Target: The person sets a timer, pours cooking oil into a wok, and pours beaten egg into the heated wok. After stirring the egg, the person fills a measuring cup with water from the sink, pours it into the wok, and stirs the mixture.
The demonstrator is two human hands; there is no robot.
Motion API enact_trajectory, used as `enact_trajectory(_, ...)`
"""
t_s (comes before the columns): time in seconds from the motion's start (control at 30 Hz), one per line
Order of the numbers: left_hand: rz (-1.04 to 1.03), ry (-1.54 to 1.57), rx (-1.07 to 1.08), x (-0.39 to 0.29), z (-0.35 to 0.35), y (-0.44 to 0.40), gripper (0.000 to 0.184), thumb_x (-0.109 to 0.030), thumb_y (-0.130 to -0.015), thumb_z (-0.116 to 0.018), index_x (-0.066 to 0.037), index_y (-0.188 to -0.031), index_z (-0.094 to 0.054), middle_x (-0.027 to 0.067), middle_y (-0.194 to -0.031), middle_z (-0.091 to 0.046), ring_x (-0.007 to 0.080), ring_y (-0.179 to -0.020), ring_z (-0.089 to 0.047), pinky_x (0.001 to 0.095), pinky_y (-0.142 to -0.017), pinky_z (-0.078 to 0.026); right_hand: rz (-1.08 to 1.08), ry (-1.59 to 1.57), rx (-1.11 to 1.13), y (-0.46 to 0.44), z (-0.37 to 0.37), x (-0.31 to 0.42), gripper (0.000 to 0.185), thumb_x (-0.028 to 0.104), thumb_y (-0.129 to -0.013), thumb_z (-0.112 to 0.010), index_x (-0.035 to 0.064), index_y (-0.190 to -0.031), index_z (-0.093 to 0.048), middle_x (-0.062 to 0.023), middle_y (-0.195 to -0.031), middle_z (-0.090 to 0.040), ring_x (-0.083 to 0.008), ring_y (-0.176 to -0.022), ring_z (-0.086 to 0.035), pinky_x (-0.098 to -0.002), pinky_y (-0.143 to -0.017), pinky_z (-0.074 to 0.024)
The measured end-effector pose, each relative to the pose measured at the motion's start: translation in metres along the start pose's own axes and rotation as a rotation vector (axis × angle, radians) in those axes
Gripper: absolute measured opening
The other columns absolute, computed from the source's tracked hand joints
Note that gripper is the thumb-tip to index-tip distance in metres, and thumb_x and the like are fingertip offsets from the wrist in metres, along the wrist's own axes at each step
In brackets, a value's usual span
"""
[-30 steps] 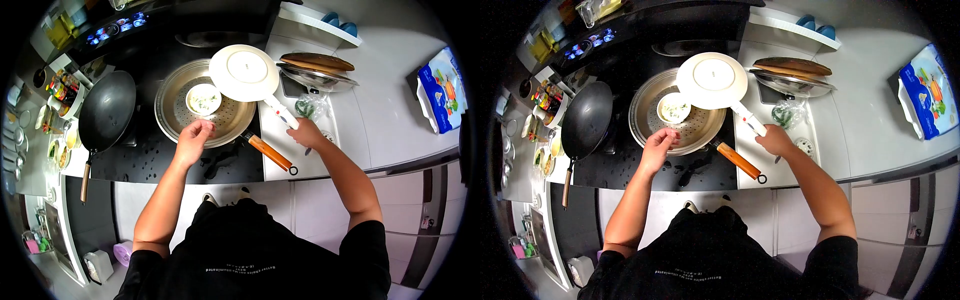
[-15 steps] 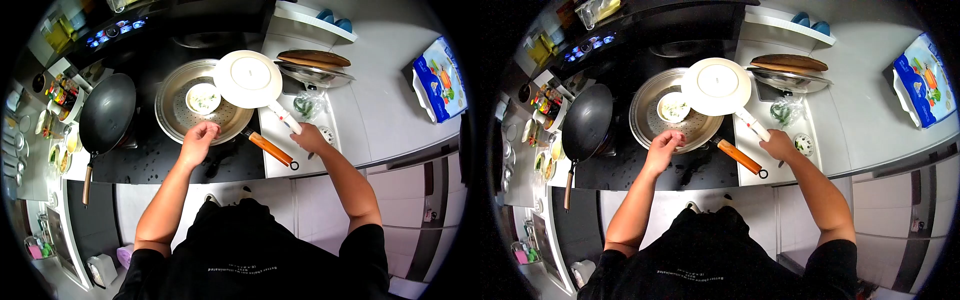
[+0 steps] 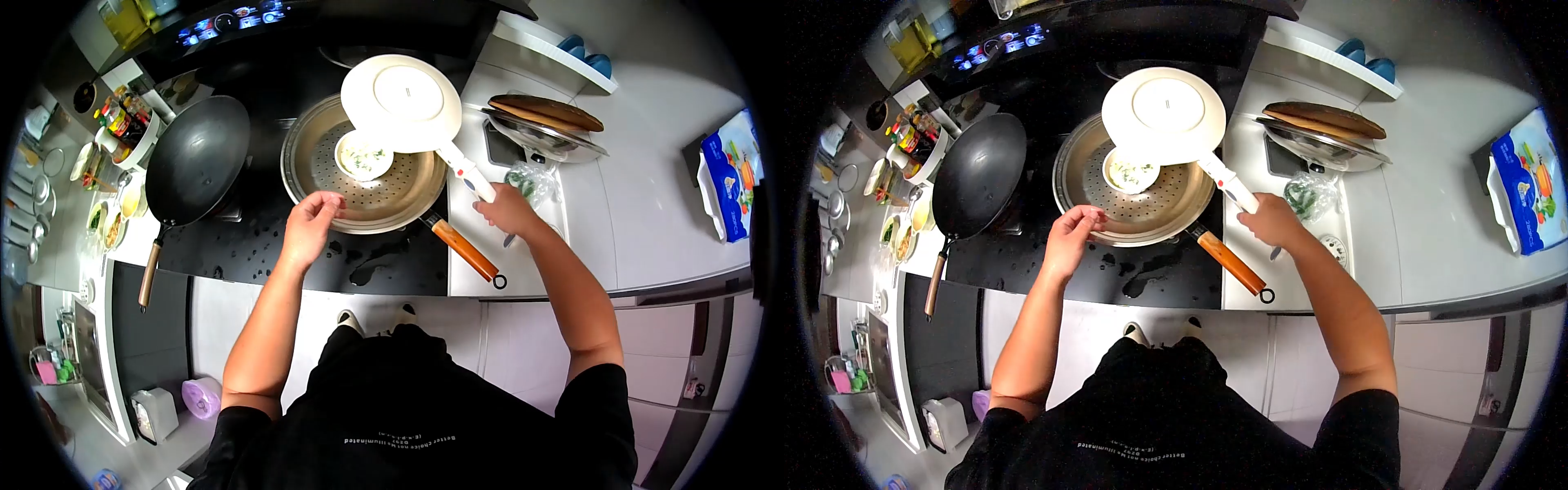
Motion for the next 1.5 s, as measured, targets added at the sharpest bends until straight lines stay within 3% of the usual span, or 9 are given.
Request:
enact_trajectory(0.13,-0.015,0.010,-0.017,-0.005,0.011,0.001,0.024,-0.028,-0.095,-0.051,-0.007,-0.096,-0.062,-0.0013,-0.090,-0.064,0.0071,-0.080,-0.057,0.0236,-0.072,-0.044,-0.009,-0.020,0.022,-0.006,0.008,0.019,0.028,0.023,-0.077,-0.064,0.0000,-0.093,-0.061,-0.0065,-0.064,-0.062,-0.0148,-0.051,-0.058,-0.0300,-0.054,-0.0479)
enact_trajectory(0.23,0.014,0.001,-0.053,-0.005,0.019,0.001,0.022,-0.021,-0.095,-0.052,-0.001,-0.098,-0.062,0.0014,-0.088,-0.063,0.0088,-0.081,-0.057,0.0233,-0.071,-0.043,0.003,0.011,0.030,-0.010,0.009,0.023,0.028,0.022,-0.077,-0.064,0.0001,-0.094,-0.061,-0.0060,-0.064,-0.062,-0.0146,-0.051,-0.058,-0.0296,-0.053,-0.0474)
enact_trajectory(0.43,-0.035,-0.024,-0.035,-0.007,0.023,0.001,0.024,-0.028,-0.095,-0.052,-0.007,-0.097,-0.062,-0.0022,-0.089,-0.063,0.0065,-0.080,-0.057,0.0236,-0.073,-0.043,-0.004,0.021,0.036,-0.009,0.005,0.028,0.028,0.022,-0.078,-0.063,-0.0001,-0.095,-0.061,-0.0062,-0.063,-0.061,-0.0153,-0.051,-0.058,-0.0298,-0.053,-0.0475)
enact_trajectory(0.53,-0.014,0.005,-0.054,-0.013,0.022,0.002,0.022,-0.020,-0.095,-0.052,0.000,-0.095,-0.061,0.0013,-0.087,-0.063,0.0094,-0.079,-0.055,0.0240,-0.075,-0.044,-0.009,0.022,0.042,-0.008,0.003,0.031,0.028,0.021,-0.078,-0.062,-0.0001,-0.096,-0.061,-0.0065,-0.063,-0.061,-0.0154,-0.051,-0.058,-0.0300,-0.053,-0.0478)
enact_trajectory(0.9,-0.026,-0.006,-0.045,-0.001,0.028,0.000,0.023,-0.027,-0.095,-0.052,-0.006,-0.097,-0.062,-0.0021,-0.085,-0.063,0.0059,-0.079,-0.057,0.0225,-0.071,-0.042,0.009,0.035,0.053,-0.013,-0.006,0.029,0.027,0.022,-0.077,-0.062,-0.0003,-0.093,-0.061,-0.0081,-0.062,-0.061,-0.0170,-0.050,-0.058,-0.0313,-0.052,-0.0478)
enact_trajectory(1.0,-0.019,0.006,-0.047,0.002,0.029,0.001,0.022,-0.026,-0.095,-0.052,-0.006,-0.097,-0.063,-0.0019,-0.086,-0.063,0.0057,-0.078,-0.057,0.0223,-0.071,-0.042,0.025,0.072,0.066,-0.013,-0.012,0.026,0.028,0.022,-0.077,-0.062,-0.0007,-0.092,-0.062,-0.0102,-0.064,-0.062,-0.0198,-0.053,-0.060,-0.0331,-0.055,-0.0487)
enact_trajectory(1.23,0.021,-0.064,-0.052,0.011,0.029,0.003,0.023,-0.025,-0.095,-0.051,-0.006,-0.095,-0.063,-0.0005,-0.090,-0.064,0.0063,-0.079,-0.056,0.0230,-0.071,-0.042,0.055,0.197,0.108,-0.008,-0.026,0.017,0.031,0.023,-0.074,-0.064,0.0005,-0.096,-0.065,-0.0202,-0.085,-0.066,-0.0337,-0.079,-0.064,-0.0393,-0.074,-0.0498)
enact_trajectory(1.33,0.032,-0.023,-0.092,0.010,0.027,0.005,0.021,-0.021,-0.093,-0.054,-0.002,-0.094,-0.063,0.0003,-0.078,-0.062,0.0071,-0.075,-0.055,0.0218,-0.068,-0.042,0.101,0.252,0.134,-0.012,-0.034,0.013,0.031,0.022,-0.074,-0.064,0.0007,-0.096,-0.065,-0.0202,-0.084,-0.066,-0.0330,-0.078,-0.065,-0.0388,-0.073,-0.0500)
enact_trajectory(1.5,0.028,-0.045,-0.086,0.006,0.023,0.008,0.021,-0.021,-0.093,-0.054,-0.002,-0.095,-0.063,0.0011,-0.082,-0.063,0.0080,-0.076,-0.056,0.0228,-0.069,-0.043,0.170,0.306,0.170,-0.026,-0.045,0.006,0.031,0.021,-0.074,-0.063,0.0008,-0.097,-0.065,-0.0203,-0.084,-0.066,-0.0324,-0.078,-0.065,-0.0384,-0.074,-0.0503)
Point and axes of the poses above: each hand's wrist, its own y-axis away from the middle knuckle, its own z-axis out of the back of the hand, x = y × z, the point moved 10 cm from there along -y, towards the middle knuckle
